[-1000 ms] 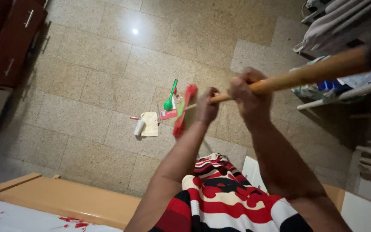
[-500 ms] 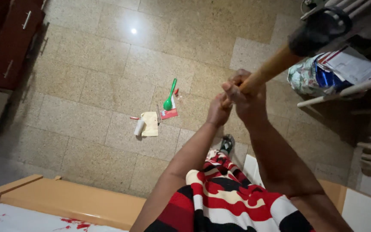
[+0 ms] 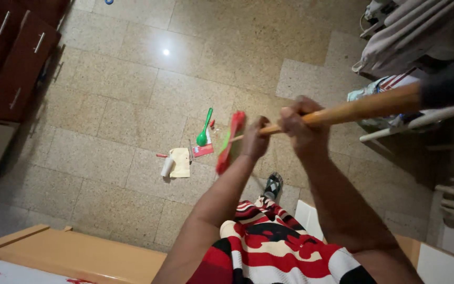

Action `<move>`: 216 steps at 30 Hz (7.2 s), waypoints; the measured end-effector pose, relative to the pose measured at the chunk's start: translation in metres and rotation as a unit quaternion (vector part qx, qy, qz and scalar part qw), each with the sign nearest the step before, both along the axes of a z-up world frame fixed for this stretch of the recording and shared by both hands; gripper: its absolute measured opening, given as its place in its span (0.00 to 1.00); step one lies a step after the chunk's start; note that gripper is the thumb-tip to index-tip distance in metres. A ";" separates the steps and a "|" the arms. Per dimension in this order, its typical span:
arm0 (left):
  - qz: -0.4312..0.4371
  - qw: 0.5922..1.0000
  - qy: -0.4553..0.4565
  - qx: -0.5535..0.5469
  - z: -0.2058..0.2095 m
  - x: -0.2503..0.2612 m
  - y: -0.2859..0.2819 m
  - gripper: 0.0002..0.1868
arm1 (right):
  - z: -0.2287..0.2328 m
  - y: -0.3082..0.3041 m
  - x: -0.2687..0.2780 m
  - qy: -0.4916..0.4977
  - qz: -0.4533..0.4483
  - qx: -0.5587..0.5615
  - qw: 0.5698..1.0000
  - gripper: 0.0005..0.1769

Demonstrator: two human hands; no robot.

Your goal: The person is sweeping the tiled floor of a bedroom using a broom.

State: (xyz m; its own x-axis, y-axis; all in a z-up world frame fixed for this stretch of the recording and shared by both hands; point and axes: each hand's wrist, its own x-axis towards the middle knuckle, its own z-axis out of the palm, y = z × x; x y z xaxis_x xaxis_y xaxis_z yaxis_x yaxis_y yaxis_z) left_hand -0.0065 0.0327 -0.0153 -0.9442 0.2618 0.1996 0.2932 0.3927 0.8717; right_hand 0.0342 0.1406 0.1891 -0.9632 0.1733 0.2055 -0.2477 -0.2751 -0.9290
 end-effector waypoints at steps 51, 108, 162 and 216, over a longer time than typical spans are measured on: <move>0.114 0.993 -0.024 -0.006 -0.017 -0.090 0.149 0.07 | -0.021 0.145 -0.107 0.005 0.059 -0.072 0.996 0.13; 0.054 0.998 -0.044 0.002 -0.010 -0.182 0.116 0.07 | -0.021 0.111 -0.195 0.019 0.017 -0.048 0.999 0.15; -0.098 0.962 -0.125 0.221 -0.033 -0.240 0.265 0.08 | -0.024 0.229 -0.248 -0.054 -0.024 0.127 0.990 0.18; -0.052 0.992 -0.109 0.025 -0.008 -0.281 0.220 0.20 | -0.057 0.194 -0.292 -0.075 0.009 0.093 0.993 0.15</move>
State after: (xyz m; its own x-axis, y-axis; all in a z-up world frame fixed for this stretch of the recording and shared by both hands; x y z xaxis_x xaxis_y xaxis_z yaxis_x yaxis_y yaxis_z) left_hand -0.2872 0.2523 -0.0235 -0.9348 0.3550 0.0090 0.1323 0.3245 0.9366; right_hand -0.2575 0.3345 0.1317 -0.9879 0.1285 0.0864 -0.0995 -0.0994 -0.9901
